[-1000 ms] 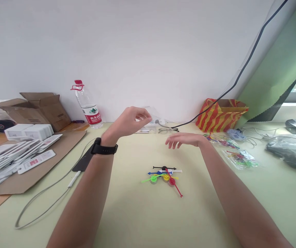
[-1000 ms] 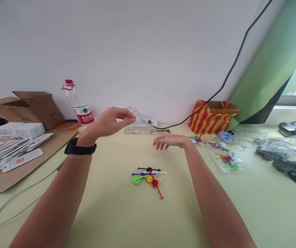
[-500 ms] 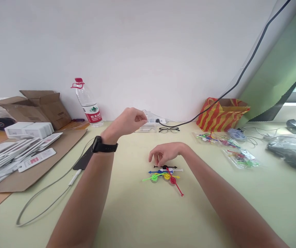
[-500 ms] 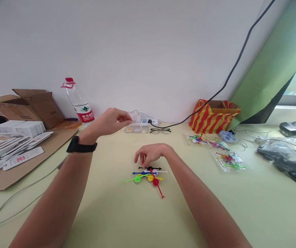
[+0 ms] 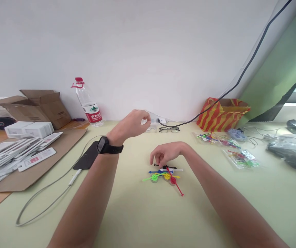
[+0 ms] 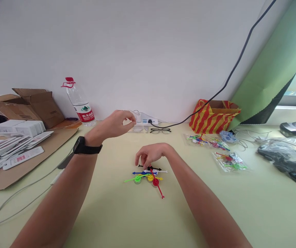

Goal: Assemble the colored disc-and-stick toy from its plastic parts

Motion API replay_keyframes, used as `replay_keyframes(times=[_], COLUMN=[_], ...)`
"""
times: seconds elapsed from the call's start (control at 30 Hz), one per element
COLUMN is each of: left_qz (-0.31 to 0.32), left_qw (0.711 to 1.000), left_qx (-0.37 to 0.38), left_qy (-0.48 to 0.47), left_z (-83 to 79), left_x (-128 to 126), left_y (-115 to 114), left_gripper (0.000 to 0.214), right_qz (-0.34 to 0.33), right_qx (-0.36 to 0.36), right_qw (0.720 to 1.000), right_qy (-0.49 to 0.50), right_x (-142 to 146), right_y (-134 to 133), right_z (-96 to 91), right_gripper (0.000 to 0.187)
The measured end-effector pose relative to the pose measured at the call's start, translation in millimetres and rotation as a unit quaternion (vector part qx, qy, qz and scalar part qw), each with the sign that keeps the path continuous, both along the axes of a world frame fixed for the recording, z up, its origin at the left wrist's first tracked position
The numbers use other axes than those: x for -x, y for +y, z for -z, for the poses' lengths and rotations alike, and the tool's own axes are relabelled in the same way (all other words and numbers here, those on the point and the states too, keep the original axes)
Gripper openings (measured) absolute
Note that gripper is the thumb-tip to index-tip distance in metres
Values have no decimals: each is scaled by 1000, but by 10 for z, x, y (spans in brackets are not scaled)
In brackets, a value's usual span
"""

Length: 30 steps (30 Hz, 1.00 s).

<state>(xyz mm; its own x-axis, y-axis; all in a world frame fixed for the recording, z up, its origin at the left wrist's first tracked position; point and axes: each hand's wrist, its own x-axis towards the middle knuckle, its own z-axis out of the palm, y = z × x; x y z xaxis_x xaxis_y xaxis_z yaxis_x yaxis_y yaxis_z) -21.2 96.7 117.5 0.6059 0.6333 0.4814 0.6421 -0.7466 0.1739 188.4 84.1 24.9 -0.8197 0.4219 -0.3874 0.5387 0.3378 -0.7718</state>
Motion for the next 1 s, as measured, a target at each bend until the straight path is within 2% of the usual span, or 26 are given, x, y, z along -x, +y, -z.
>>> replay_keyframes(times=[0.17,0.33,0.43,0.53,0.67,0.73,0.83,1.0], left_qz=[6,11,11,3,19,38,55,54], left_qw=[1000,1000,999,999,999,998,996,995], left_qx=[-2,-8,-15,-12,-17,-24,-33,-34], left_qy=[13,18,26,39,48,52,61,77], left_z=[21,35,37,41,53,57,53,28], left_x=[-79,-127,-146,-171,-235,-279,-347,-420], left_y=[-50,-83,-108,-139,-186,-217,-274,-376], left_gripper=[19,18,16,16,16,17,19,20], right_qz=[86,195,287,356,384,384,372,339], right_qx=[-38,-126,-160,-210,-321,-375,-435,-487], right_qw=[992,953,907,846,760,732,727,754], right_qy=[90,194,263,337,415,420,378,283], right_x=[-187,-524,-689,-759,-676,-587,-460,-373], right_y=[-21,-88,-159,-253,-406,-489,-593,-617], right_z=[-193,-491,-637,-781,-985,-1066,-1126,-1073], right_gripper=[25,32,38,36,27,23,17,14])
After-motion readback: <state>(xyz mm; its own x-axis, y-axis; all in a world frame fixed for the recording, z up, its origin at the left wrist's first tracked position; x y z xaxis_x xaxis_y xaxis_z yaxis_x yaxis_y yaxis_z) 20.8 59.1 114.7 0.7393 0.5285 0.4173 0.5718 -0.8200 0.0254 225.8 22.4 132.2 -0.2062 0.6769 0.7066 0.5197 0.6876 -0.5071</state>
